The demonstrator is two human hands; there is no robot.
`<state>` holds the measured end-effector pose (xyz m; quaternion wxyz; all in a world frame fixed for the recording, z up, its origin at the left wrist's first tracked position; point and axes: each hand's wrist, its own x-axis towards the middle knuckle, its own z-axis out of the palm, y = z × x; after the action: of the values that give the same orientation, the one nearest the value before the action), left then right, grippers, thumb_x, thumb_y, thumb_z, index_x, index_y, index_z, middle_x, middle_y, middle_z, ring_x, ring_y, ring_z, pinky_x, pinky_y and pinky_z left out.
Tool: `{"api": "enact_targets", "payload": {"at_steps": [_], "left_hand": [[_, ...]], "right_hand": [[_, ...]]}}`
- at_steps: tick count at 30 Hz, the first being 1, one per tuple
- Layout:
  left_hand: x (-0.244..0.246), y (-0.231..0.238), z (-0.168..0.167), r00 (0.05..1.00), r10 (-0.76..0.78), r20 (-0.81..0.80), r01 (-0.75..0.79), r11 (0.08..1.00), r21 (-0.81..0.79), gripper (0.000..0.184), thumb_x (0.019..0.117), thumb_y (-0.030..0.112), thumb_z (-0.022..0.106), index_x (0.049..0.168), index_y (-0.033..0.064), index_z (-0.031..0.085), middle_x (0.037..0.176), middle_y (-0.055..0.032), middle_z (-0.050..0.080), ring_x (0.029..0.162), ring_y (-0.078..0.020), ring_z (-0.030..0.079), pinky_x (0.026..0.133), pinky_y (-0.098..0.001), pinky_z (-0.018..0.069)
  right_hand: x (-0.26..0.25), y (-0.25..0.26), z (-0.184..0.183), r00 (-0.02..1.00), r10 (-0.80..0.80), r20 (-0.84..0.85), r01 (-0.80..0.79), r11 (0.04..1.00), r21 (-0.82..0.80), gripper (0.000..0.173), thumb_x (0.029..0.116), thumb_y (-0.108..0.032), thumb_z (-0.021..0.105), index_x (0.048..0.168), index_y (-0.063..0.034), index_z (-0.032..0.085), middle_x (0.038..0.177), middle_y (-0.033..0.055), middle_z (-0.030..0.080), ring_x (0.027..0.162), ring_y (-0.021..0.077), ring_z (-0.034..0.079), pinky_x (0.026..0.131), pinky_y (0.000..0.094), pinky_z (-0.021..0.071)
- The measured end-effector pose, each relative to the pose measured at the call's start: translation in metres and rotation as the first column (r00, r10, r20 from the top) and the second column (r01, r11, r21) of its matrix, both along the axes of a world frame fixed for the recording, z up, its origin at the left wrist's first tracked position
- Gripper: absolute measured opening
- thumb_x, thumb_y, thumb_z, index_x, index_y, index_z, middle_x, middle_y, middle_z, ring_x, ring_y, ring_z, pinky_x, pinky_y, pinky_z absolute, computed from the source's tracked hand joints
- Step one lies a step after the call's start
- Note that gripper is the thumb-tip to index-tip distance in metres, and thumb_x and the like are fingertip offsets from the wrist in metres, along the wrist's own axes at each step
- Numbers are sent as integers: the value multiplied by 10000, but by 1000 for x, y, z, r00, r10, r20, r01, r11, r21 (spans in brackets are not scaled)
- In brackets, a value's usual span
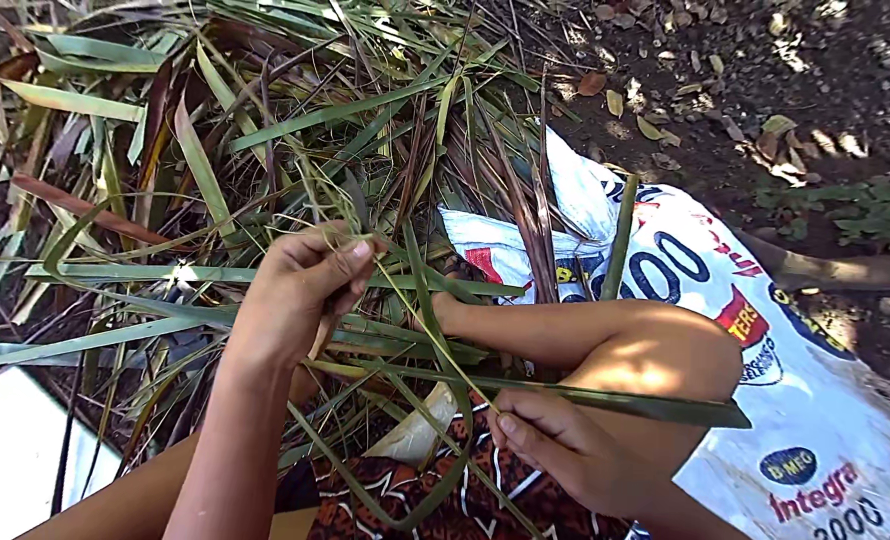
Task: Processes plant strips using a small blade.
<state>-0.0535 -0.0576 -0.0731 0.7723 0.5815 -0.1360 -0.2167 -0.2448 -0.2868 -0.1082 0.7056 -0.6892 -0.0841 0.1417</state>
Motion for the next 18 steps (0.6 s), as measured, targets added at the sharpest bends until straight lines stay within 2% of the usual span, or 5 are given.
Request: {"api": "enact_targets", "payload": {"at_steps": [3,6,12,15,18], "left_hand": [[-4,-9,-1,999,-49,-20,48,999,-10,223,943,70,556,815,146,723,588,53,584,462,23,499,446,-113,436],[-7,-13,-1,997,-77,6,77,997,30,186,939,80,588,851,147,738,608,51,609,481,24,519,468,-107,448],[-31,-32,-2,941,-337,46,322,927,190,101,939,100,649,925,144,739,703,159,636,567,90,527,524,-83,435],[-31,-28,3,962,-271,16,266,952,152,148,909,68,641,863,141,762,663,126,643,544,70,533,510,-92,441],[-19,-13,9,993,-114,35,111,989,94,173,925,116,624,831,172,758,627,88,633,519,43,545,500,-106,465]], "right_hand": [[3,2,-3,997,6,-75,-2,998,56,226,1084,-171,404,946,-118,576,664,-136,361,554,-119,309,515,54,259],[10,8,-2,993,-119,-22,119,993,1,225,1076,-156,401,994,-104,605,671,-146,369,562,-121,318,519,58,265],[27,23,10,896,-377,234,421,890,-178,197,1027,-106,512,984,-3,674,776,-99,591,644,-145,459,597,23,386],[22,24,13,879,-376,293,437,882,-179,196,1027,-105,523,986,9,676,797,-74,624,666,-148,473,621,16,397],[11,22,11,900,-331,284,385,908,-163,221,1055,-160,511,989,-14,663,757,-70,588,644,-148,448,608,11,376]]}}
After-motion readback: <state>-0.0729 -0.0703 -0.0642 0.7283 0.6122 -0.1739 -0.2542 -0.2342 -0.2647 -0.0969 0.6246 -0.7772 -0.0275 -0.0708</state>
